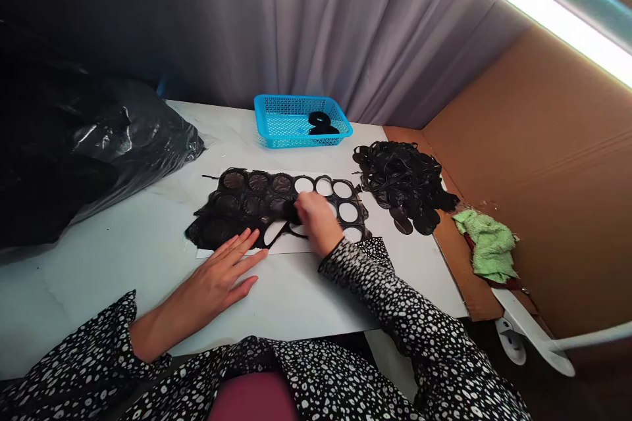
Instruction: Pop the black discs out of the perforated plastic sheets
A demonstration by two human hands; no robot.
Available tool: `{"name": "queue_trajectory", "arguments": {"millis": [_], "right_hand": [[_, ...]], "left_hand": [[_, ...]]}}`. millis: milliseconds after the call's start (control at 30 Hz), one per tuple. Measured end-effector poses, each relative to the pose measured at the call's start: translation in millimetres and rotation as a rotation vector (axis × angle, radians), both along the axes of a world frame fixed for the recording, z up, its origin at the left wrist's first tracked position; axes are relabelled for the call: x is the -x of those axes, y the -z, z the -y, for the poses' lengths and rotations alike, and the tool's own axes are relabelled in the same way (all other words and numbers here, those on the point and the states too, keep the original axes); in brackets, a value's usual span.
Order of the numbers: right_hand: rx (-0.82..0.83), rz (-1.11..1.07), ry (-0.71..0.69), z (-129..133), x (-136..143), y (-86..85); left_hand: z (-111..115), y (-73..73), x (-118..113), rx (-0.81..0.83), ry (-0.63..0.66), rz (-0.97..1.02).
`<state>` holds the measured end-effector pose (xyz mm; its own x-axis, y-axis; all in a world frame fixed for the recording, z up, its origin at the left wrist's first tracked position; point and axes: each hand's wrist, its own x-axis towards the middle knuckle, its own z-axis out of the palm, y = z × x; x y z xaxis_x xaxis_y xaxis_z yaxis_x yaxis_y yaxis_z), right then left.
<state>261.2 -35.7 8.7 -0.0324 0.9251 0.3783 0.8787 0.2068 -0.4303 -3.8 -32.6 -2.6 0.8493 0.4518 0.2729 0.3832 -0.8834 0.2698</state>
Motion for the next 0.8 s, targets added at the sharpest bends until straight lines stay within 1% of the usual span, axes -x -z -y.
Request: {"name": "queue_trajectory", "arguments": {"millis": [67, 100, 133, 167, 200, 233, 300, 367, 400, 467, 567, 667, 800], "right_hand": [[-0.058, -0.008, 0.188, -17, -30, -10.4], [-0.093, 0.006, 0.255, -24, -42, -15.9], [-0.114, 0.021, 0.288, -30, -50, -20.7], [-0.12, 0.033, 0.281, -35, -53, -24.2], [-0.106, 0.04, 0.231, -38, -50, -25.9], [-0.076, 0.043, 0.148, -40, -44, -25.7], [0.007, 0.039, -0.053, -42, -23, -20.6], [0.091, 0.006, -0.214, -41, -2, -12.3], [0.129, -0.032, -0.265, -40, 6, -8.2], [0.191, -0.149, -0.32, -39, 12, -2.3], [0.272, -0.313, -0.359, -39, 7, -0.6], [0.343, -0.346, -0.388, -40, 2, -3.4], [0.357, -0.328, -0.398, -42, 3, -4.8]], "left_hand": [[2, -2.1, 2, -0.005, -0.003, 0.001], [2, -4.9, 2, -0.006, -0.002, -0.001], [1, -8.7, 1, -0.006, 0.001, -0.003], [-2, -13.3, -1, -0.004, 0.005, -0.008], [-7, -18.1, -4, -0.004, 0.007, -0.014], [-13, -22.5, -8, -0.004, 0.007, -0.023], [-28, -27.0, -17, -0.019, -0.002, -0.037], [-44, -23.9, -25, -0.048, -0.004, -0.039], [-50, -19.8, -27, -0.057, 0.0, -0.045], [-58, -10.0, -28, -0.062, 0.014, -0.068], [-59, 0.3, -23, -0.054, 0.024, -0.087], [-58, 1.6, -19, -0.051, 0.037, -0.076], [-58, 0.8, -19, -0.04, 0.039, -0.07]]}}
